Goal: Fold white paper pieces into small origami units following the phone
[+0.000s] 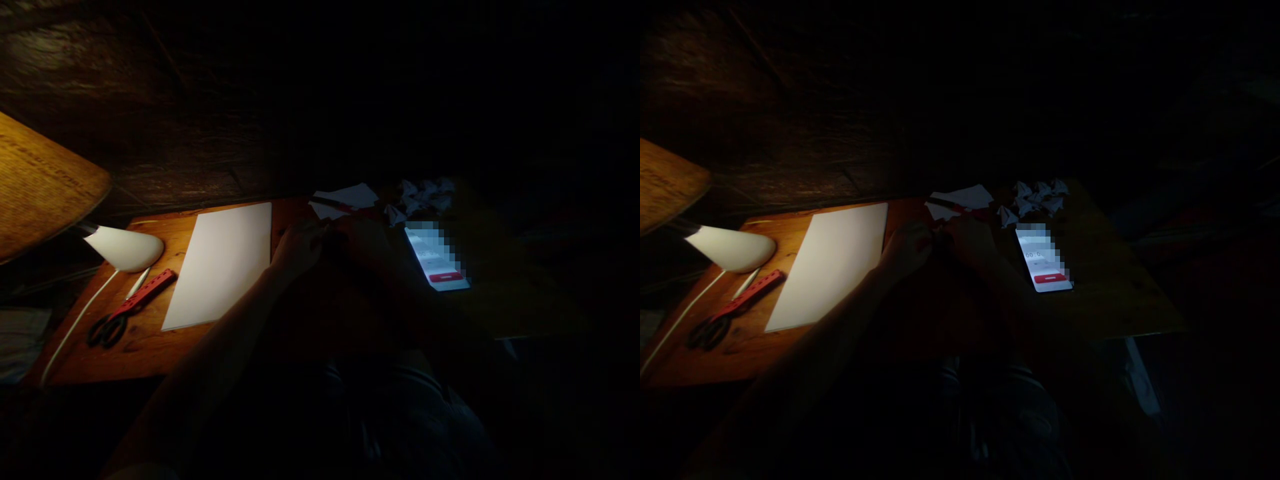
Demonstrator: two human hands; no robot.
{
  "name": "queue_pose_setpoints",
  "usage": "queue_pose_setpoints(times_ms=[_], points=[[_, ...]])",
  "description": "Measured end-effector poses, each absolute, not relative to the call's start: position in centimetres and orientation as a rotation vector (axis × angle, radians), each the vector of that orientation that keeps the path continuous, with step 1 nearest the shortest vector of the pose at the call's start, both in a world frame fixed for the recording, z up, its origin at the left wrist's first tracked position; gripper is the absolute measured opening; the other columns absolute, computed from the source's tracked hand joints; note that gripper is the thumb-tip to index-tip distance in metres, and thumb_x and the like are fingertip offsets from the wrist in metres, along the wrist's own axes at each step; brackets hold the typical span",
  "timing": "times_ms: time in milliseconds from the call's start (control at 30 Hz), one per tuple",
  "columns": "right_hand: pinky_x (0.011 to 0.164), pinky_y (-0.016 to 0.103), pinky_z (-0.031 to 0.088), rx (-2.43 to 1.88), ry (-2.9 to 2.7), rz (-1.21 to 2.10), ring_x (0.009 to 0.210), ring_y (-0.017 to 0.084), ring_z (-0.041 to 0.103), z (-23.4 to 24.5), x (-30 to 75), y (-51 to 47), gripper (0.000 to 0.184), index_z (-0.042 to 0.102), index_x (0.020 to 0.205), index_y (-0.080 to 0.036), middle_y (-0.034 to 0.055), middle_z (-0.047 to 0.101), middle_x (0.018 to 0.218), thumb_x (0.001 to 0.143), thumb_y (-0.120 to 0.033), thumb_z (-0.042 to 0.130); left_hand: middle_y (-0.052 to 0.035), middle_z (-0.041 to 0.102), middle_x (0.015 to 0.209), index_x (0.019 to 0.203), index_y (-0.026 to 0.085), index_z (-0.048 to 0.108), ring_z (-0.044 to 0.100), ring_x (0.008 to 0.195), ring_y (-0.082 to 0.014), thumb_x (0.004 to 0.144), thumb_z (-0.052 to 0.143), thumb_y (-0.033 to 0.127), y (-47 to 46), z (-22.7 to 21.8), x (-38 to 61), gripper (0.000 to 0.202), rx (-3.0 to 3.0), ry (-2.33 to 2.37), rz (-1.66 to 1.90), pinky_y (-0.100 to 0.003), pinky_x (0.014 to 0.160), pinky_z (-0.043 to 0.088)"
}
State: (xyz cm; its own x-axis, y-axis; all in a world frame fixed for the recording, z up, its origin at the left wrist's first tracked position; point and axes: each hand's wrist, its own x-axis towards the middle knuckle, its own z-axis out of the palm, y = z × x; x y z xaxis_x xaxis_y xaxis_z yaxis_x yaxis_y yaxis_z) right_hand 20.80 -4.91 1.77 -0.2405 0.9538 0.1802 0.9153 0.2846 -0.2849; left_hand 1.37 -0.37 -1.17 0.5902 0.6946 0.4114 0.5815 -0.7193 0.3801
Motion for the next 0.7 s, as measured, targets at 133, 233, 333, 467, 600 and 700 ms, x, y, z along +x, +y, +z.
queue_pose_setpoints(times_ms=[133,233,333,467,600,700], points=[[0.087,0.037,0.052,-1.684,-2.248,0.170,0.105,0.027,0.071,1.7,20.8,-4.8,0.024,0.081,0.108,-0.019,0.0124,0.079,0.115,0.098,-0.020,0.059,-0.0084,0.069,0.085,0.078,0.021,0.074,0.065,0.081,-0.0250,0.078,0.060,0.015,-0.4,-1.3,1.5,0.015,2.554,1.089,0.844,-0.037,0.075,0.055],[0.084,0.036,0.052,-1.687,-2.219,0.196,0.101,0.027,0.072,1.6,20.7,-4.7,0.023,0.081,0.105,-0.019,0.0131,0.079,0.112,0.097,-0.019,0.060,-0.0088,0.070,0.084,0.076,0.021,0.073,0.066,0.081,-0.0254,0.076,0.059,0.013,-0.3,-1.5,1.6,0.016,2.495,1.114,0.848,-0.037,0.075,0.054],[0.086,0.036,0.053,-1.716,-2.182,0.235,0.103,0.027,0.072,1.6,20.5,-4.8,0.023,0.081,0.107,-0.019,0.0130,0.079,0.114,0.097,-0.018,0.060,-0.0089,0.070,0.084,0.074,0.020,0.072,0.066,0.080,-0.0247,0.076,0.058,0.011,-0.3,-1.6,1.7,0.016,2.452,1.133,0.839,-0.037,0.076,0.054],[0.089,0.039,0.055,-1.763,-2.138,0.255,0.109,0.030,0.071,1.6,20.5,-4.8,0.024,0.081,0.106,-0.019,0.0160,0.076,0.123,0.097,-0.019,0.059,-0.0074,0.069,0.082,0.073,0.020,0.070,0.064,0.075,-0.0224,0.078,0.057,0.010,0.1,-1.9,1.7,0.017,2.407,1.104,0.852,-0.035,0.073,0.051],[0.092,0.043,0.056,-1.775,-2.114,0.310,0.111,0.032,0.072,1.9,20.4,-4.4,0.024,0.082,0.106,-0.017,0.0184,0.075,0.125,0.094,-0.016,0.061,-0.0071,0.069,0.079,0.071,0.021,0.070,0.062,0.072,-0.0210,0.078,0.058,0.011,0.5,-2.4,1.9,0.017,2.386,1.105,0.863,-0.033,0.072,0.050],[0.090,0.044,0.057,-1.863,-2.060,0.453,0.102,0.034,0.075,2.6,20.2,-4.1,0.022,0.083,0.104,-0.017,0.0180,0.079,0.111,0.093,-0.014,0.064,-0.0064,0.068,0.072,0.065,0.020,0.068,0.061,0.066,-0.0200,0.076,0.057,0.012,0.8,-2.6,2.2,0.017,2.329,1.177,0.836,-0.033,0.068,0.048]])
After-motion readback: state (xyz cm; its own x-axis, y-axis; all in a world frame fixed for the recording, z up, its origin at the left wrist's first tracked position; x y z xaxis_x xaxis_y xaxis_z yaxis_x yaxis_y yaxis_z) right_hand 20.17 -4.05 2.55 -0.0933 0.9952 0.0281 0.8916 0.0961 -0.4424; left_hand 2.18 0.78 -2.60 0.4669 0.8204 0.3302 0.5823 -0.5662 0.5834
